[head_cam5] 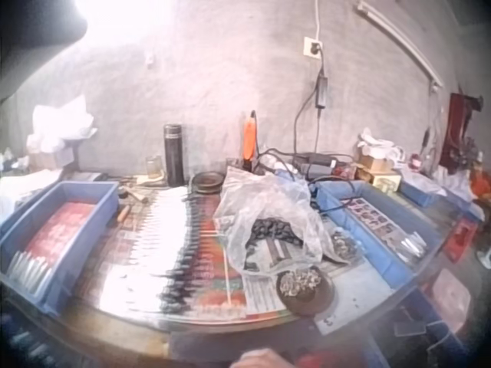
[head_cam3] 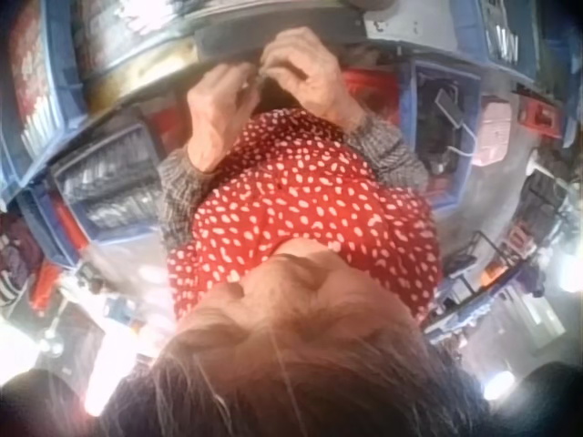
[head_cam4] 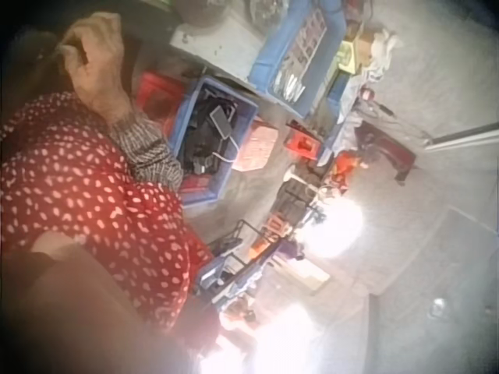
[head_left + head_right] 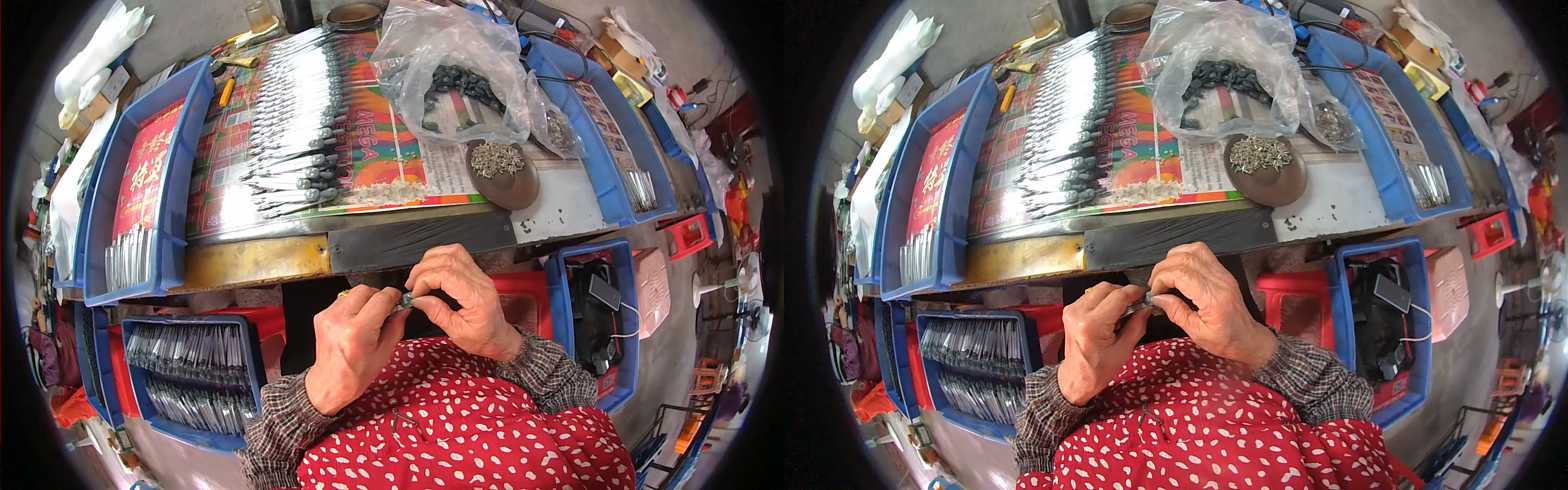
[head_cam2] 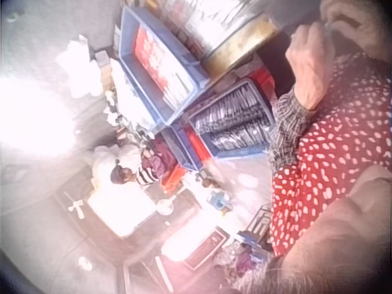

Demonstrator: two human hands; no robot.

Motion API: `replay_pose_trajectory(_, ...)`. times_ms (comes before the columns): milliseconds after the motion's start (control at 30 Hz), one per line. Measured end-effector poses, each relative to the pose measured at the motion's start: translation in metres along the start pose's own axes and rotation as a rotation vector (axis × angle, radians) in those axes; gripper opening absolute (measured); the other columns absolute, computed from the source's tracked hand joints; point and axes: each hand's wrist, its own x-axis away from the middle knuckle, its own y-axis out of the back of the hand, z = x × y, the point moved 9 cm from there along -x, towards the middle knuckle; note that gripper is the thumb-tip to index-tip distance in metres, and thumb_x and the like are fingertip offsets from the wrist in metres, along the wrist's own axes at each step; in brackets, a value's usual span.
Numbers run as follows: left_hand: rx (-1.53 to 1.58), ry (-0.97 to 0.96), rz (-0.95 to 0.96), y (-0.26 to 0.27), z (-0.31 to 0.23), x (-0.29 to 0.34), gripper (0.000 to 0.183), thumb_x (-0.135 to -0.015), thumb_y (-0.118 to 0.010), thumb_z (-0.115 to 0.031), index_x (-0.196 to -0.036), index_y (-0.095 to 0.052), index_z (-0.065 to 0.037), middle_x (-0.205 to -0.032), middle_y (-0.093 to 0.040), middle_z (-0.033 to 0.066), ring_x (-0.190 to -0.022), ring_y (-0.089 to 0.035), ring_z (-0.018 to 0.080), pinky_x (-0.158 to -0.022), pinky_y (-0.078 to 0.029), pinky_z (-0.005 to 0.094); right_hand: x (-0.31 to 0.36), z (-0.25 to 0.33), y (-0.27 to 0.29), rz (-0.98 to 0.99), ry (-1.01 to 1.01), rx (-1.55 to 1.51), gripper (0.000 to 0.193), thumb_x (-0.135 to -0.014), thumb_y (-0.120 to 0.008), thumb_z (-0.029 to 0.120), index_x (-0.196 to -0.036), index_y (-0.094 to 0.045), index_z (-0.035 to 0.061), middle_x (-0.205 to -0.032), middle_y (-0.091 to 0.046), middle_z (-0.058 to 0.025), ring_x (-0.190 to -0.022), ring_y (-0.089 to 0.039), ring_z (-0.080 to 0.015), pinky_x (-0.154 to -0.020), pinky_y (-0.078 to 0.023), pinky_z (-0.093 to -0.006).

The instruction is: The person assembles small metal tools by hand, fitting plastic components and metal pieces together, and organizes the assembled items in rows on the workstation.

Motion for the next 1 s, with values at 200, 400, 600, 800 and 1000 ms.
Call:
replay_pose_trajectory(200, -0.062, -0.071, -0.068, 0.003, -0.003, 0.001, 0.028, -0.071, -0.077, -0.003, -0.097, -0.065, -0.005, -0.076, -0.059, 0.0080, -0.062, -0.060, 0.0261, -0.053, -0.049, 0.0359, 0.003, 0.006, -0.003, -0.049, 0.084, 0.104, 0.023, -0.071, -0.073, 0.000, -0.089, -0.059, 0.0041, -0.093, -0.062, -0.0066, -0.089, -0.059, -0.0279, -0.078, -0.048, -0.0392)
replay_pose_trajectory(400, -0.106, -0.083, -0.051, 0.003, -0.007, 0.002, 0.031, -0.067, -0.075, 0.002, -0.097, -0.065, -0.001, -0.084, -0.065, 0.0120, -0.071, -0.065, 0.0289, -0.061, -0.052, 0.0363, 0.021, 0.030, -0.011, -0.090, 0.399, 0.482, 0.029, -0.068, -0.075, 0.003, -0.096, -0.065, 0.0002, -0.097, -0.066, -0.0101, -0.087, -0.063, -0.0281, -0.075, -0.052, -0.0403)
replay_pose_trajectory(600, -0.193, -0.172, -0.098, 0.004, -0.006, 0.004, 0.029, -0.070, -0.075, -0.003, -0.096, -0.063, -0.002, -0.078, -0.059, 0.0072, -0.063, -0.061, 0.0241, -0.054, -0.050, 0.0343, 0.023, 0.030, -0.018, -0.023, 0.448, 0.503, 0.029, -0.071, -0.072, 0.005, -0.098, -0.067, -0.0018, -0.106, -0.065, -0.0123, -0.098, -0.062, -0.0274, -0.079, -0.053, -0.0405)
replay_pose_trajectory(800, -0.164, -0.138, -0.093, 0.002, -0.001, 0.001, 0.028, -0.071, -0.075, -0.003, -0.096, -0.063, -0.004, -0.077, -0.058, 0.0073, -0.061, -0.060, 0.0250, -0.052, -0.049, 0.0351, 0.019, 0.008, -0.015, -0.018, 0.270, 0.284, 0.027, -0.079, -0.070, 0.007, -0.105, -0.066, -0.0006, -0.108, -0.064, -0.0103, -0.094, -0.063, -0.0239, -0.078, -0.054, -0.0372)
replay_pose_trajectory(1000, 0.073, -0.048, -0.057, 0.007, 0.002, -0.005, 0.026, -0.071, -0.076, 0.001, -0.095, -0.066, -0.002, -0.078, -0.064, 0.0097, -0.065, -0.064, 0.0262, -0.056, -0.051, 0.0344, 0.016, -0.036, -0.016, 0.047, -0.371, -0.472, 0.019, -0.097, -0.061, 0.010, -0.110, -0.063, -0.0023, -0.085, -0.067, -0.0073, -0.070, -0.063, -0.0101, -0.063, -0.053, -0.0239)
